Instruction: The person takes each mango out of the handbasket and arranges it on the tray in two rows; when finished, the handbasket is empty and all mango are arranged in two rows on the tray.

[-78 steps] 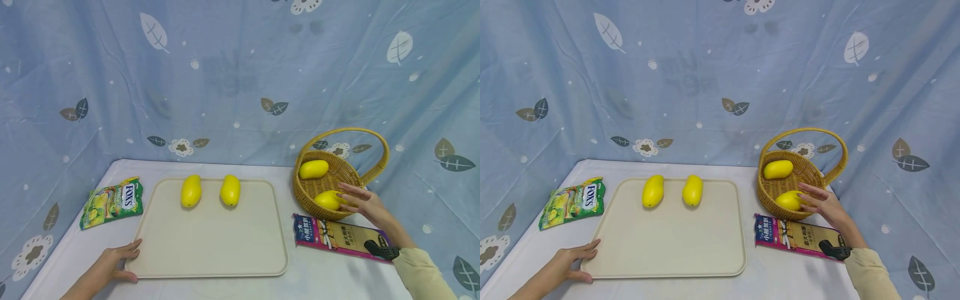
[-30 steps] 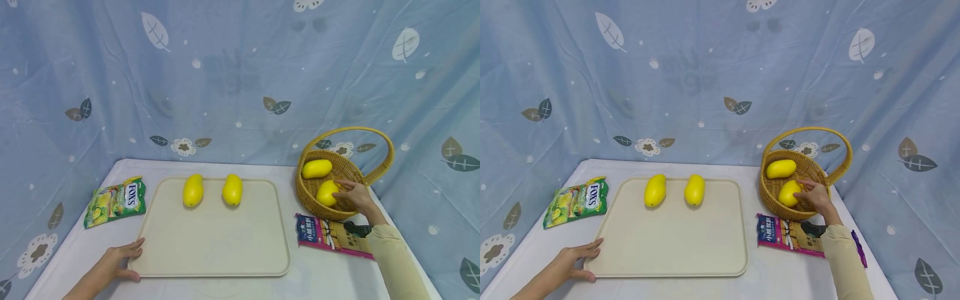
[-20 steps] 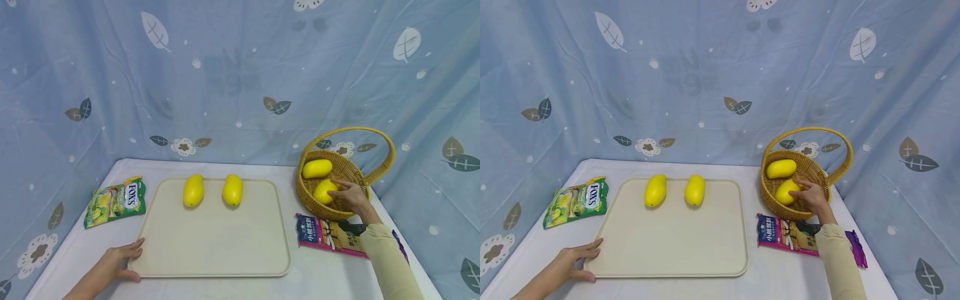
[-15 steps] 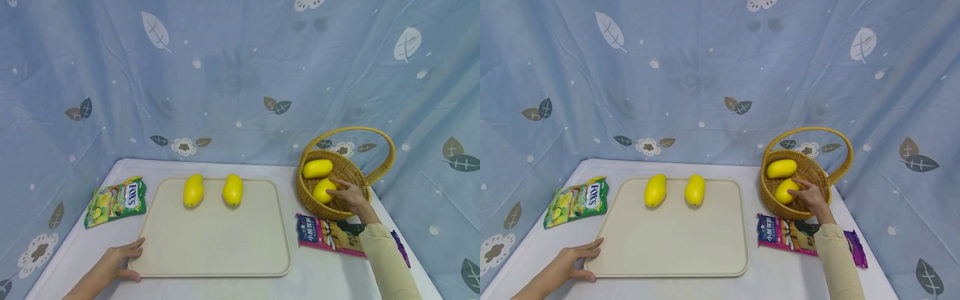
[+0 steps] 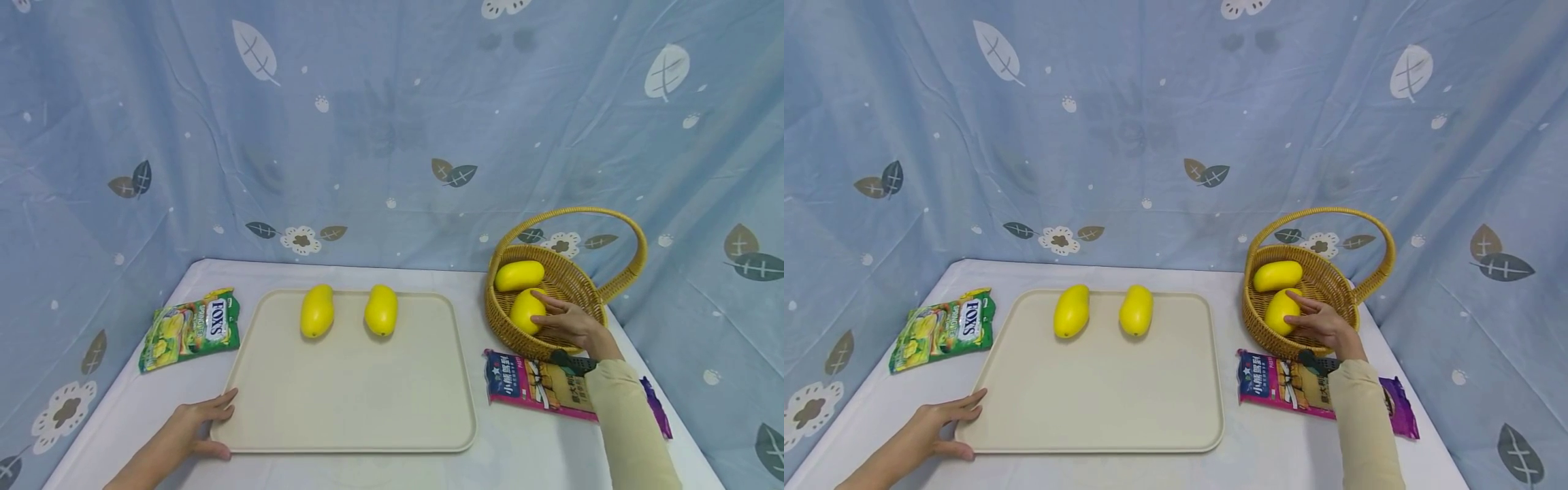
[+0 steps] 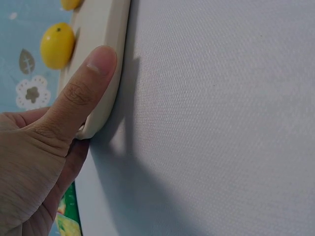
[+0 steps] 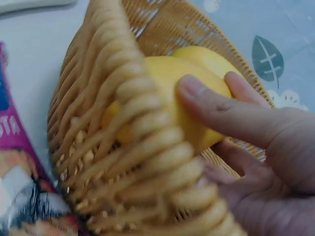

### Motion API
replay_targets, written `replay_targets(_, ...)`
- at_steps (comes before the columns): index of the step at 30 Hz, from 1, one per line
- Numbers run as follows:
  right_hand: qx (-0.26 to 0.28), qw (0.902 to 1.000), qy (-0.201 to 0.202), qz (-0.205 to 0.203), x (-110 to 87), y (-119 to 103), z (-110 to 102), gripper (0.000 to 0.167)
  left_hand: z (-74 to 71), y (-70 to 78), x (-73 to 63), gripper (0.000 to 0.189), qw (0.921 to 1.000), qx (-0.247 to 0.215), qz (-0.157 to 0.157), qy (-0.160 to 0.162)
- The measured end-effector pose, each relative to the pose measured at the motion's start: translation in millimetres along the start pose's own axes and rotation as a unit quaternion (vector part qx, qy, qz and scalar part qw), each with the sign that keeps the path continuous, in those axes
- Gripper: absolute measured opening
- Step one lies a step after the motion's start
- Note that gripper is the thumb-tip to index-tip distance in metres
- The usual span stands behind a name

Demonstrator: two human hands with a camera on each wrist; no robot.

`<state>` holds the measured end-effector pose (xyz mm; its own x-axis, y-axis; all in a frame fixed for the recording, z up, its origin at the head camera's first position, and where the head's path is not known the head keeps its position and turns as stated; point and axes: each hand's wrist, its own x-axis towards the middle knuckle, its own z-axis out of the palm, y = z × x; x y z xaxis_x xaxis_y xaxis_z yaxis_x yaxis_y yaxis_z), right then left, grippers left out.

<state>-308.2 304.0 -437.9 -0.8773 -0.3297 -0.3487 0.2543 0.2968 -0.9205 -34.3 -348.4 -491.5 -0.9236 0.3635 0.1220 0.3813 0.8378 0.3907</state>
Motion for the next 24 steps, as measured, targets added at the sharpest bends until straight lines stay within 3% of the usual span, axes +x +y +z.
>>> replay_targets(3,0.02,0.9996,-0.019,0.002,-0.2,0.9,-3.6,0.074,0.4,0.1,-0.1,0.076,1.0,-0.005,0.002,0.006)
replay_targets(10,-0.02,0.9985,-0.051,0.008,-3.1,2.0,-10.6,0.072,2.2,-1.7,-1.2,0.071,0.9991,-0.029,0.023,0.022)
replay_targets(15,0.033,0.9975,-0.063,0.007,-2.9,2.3,-12.4,0.067,2.9,-3.1,-0.4,0.068,0.9989,-0.029,0.027,0.024)
replay_targets(19,0.036,0.9972,-0.065,0.007,-2.7,1.3,-12.8,0.066,2.5,-2.9,-0.1,0.067,0.9989,-0.029,0.029,0.025)
replay_targets(24,0.039,0.997,-0.066,0.01,-6.1,-1.7,-12.6,0.067,0.7,-1.3,0.1,0.069,0.9995,-0.029,0.009,0.011)
